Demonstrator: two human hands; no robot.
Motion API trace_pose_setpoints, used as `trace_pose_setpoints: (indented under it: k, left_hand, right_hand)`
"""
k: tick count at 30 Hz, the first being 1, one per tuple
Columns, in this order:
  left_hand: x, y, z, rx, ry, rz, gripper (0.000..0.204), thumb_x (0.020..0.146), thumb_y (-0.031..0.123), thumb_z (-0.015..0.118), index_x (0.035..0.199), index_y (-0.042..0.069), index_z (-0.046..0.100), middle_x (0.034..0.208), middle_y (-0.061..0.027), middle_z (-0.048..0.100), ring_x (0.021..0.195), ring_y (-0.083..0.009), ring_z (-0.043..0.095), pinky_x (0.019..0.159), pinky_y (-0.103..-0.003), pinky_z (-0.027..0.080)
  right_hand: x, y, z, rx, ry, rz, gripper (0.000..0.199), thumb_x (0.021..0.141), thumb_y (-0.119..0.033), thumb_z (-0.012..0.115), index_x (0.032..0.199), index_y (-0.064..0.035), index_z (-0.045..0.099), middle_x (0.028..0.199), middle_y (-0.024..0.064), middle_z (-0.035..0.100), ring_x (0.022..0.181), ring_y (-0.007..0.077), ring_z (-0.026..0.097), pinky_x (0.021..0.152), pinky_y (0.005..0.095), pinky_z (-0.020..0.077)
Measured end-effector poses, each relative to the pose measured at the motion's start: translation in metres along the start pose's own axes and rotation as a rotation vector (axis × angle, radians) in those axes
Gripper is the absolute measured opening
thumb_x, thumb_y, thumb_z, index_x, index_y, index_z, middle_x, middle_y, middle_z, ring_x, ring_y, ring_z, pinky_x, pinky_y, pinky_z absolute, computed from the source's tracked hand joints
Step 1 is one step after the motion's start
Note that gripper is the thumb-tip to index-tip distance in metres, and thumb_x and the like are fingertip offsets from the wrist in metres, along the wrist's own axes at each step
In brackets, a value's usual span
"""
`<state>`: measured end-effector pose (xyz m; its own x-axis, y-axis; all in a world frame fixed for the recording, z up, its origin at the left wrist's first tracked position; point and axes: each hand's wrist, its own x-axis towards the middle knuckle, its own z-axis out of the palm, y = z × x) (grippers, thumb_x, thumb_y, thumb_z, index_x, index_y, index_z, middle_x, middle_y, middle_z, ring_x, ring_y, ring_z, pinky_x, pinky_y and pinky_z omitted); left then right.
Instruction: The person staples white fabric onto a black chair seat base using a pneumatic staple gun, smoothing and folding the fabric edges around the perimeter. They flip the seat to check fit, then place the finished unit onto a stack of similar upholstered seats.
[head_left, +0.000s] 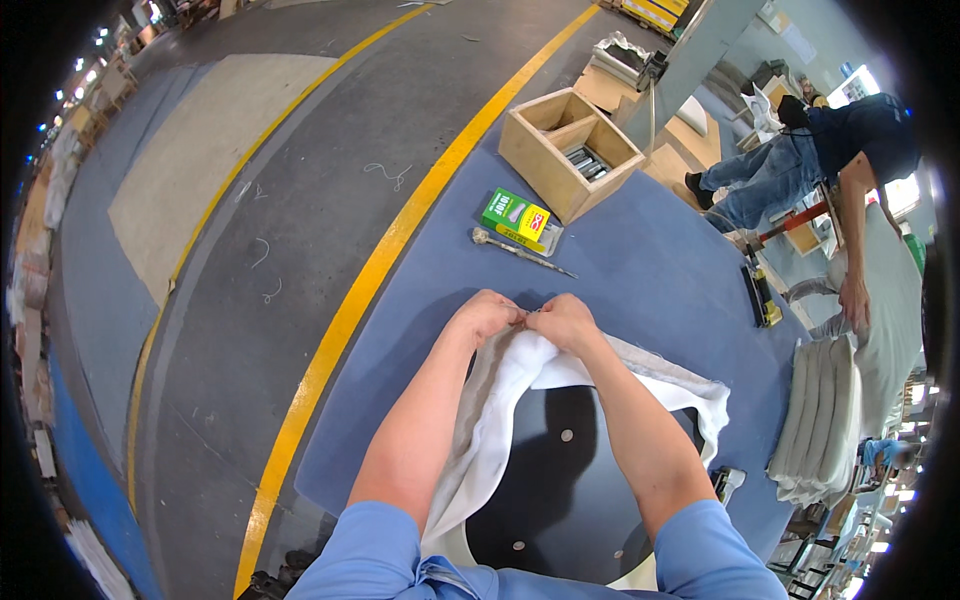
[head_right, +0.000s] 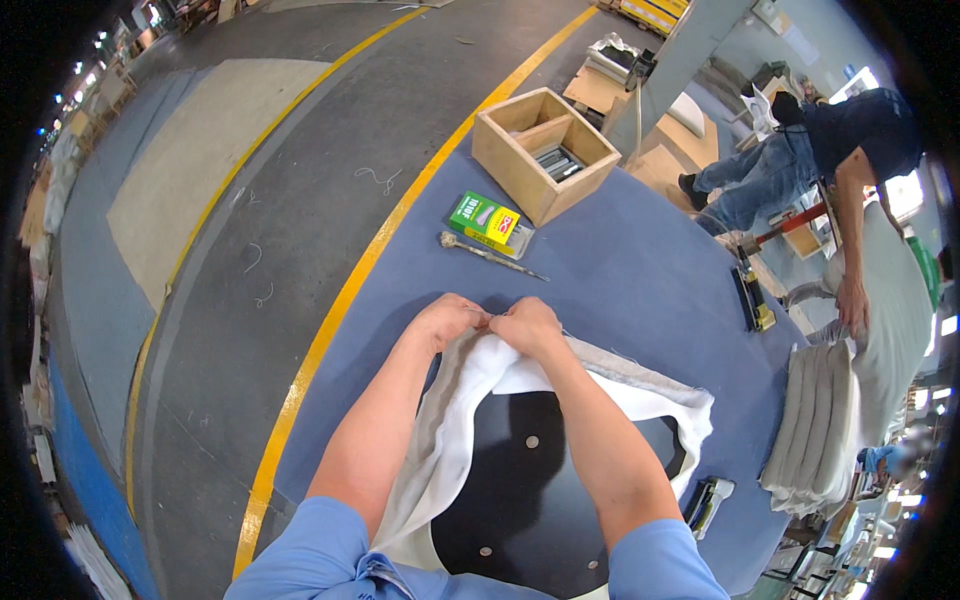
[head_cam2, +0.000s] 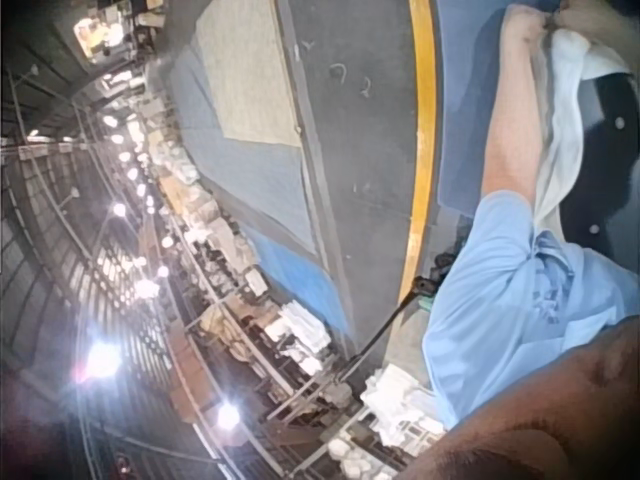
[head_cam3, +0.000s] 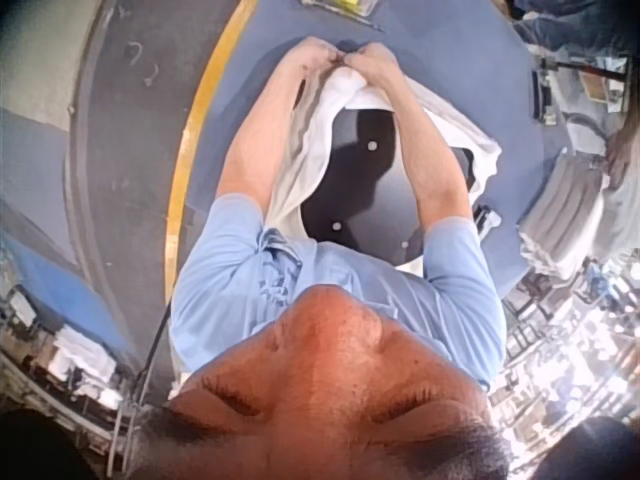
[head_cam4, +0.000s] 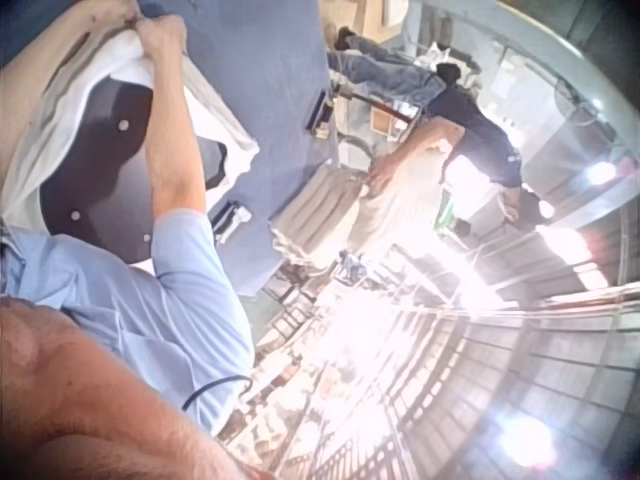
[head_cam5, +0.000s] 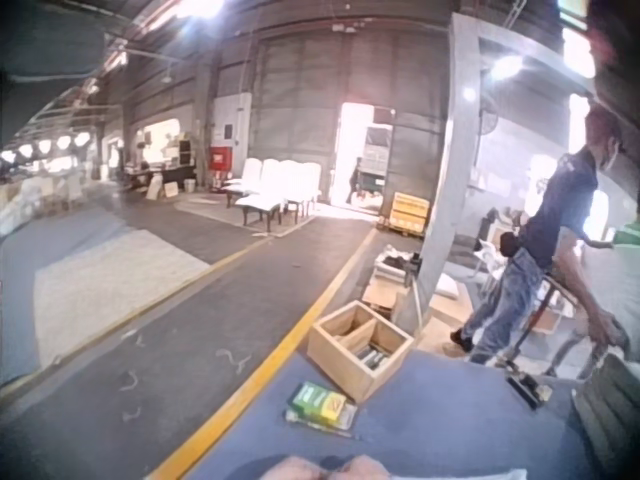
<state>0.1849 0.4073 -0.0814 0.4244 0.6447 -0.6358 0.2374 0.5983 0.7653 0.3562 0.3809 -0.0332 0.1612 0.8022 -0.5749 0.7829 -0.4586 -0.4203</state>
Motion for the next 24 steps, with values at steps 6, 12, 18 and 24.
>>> trace_pose_setpoints:
  k: [6, 12, 18, 24]
  left_hand:
    - [-0.004, -0.001, 0.001, 0.038, 0.079, 0.025, 0.024, 0.084, 0.010, 0.074, 0.102, -0.004, 0.077, 0.096, -0.0104, 0.076, 0.090, -0.0201, 0.068, 0.084, -0.034, 0.053]
    - [0.000, -0.007, 0.007, 0.003, 0.034, 0.031, 0.028, 0.082, 0.015, 0.081, 0.102, -0.004, 0.076, 0.096, -0.0115, 0.075, 0.088, -0.0191, 0.068, 0.080, -0.033, 0.053]
    - [-0.001, -0.008, 0.014, 0.122, 0.143, 0.061, 0.034, 0.079, 0.018, 0.086, 0.101, -0.006, 0.075, 0.092, -0.0113, 0.075, 0.082, -0.0183, 0.067, 0.074, -0.034, 0.054]
    - [0.007, -0.013, 0.012, 0.115, 0.109, 0.109, 0.030, 0.080, 0.012, 0.082, 0.102, -0.007, 0.074, 0.090, -0.0110, 0.074, 0.080, -0.0184, 0.067, 0.073, -0.033, 0.053]
  right_hand:
    - [0.008, -0.006, 0.001, -0.021, -0.055, 0.038, 0.039, 0.073, -0.035, 0.075, 0.093, -0.0017, 0.080, 0.099, 0.0216, 0.077, 0.097, 0.0352, 0.075, 0.084, 0.0415, 0.0572]
    - [0.023, 0.029, 0.016, 0.171, -0.005, -0.037, 0.026, 0.076, -0.023, 0.072, 0.084, 0.0007, 0.078, 0.083, 0.0212, 0.075, 0.077, 0.0330, 0.072, 0.074, 0.0424, 0.0555]
    - [0.012, 0.040, 0.020, 0.249, 0.056, -0.296, 0.019, 0.078, -0.016, 0.070, 0.082, 0.0017, 0.076, 0.073, 0.0238, 0.069, 0.063, 0.0313, 0.063, 0.066, 0.0445, 0.0514]
    - [0.013, 0.046, 0.021, 0.140, 0.122, -0.342, 0.026, 0.082, -0.024, 0.072, 0.087, 0.0002, 0.078, 0.080, 0.0233, 0.073, 0.074, 0.0345, 0.071, 0.073, 0.0432, 0.0557]
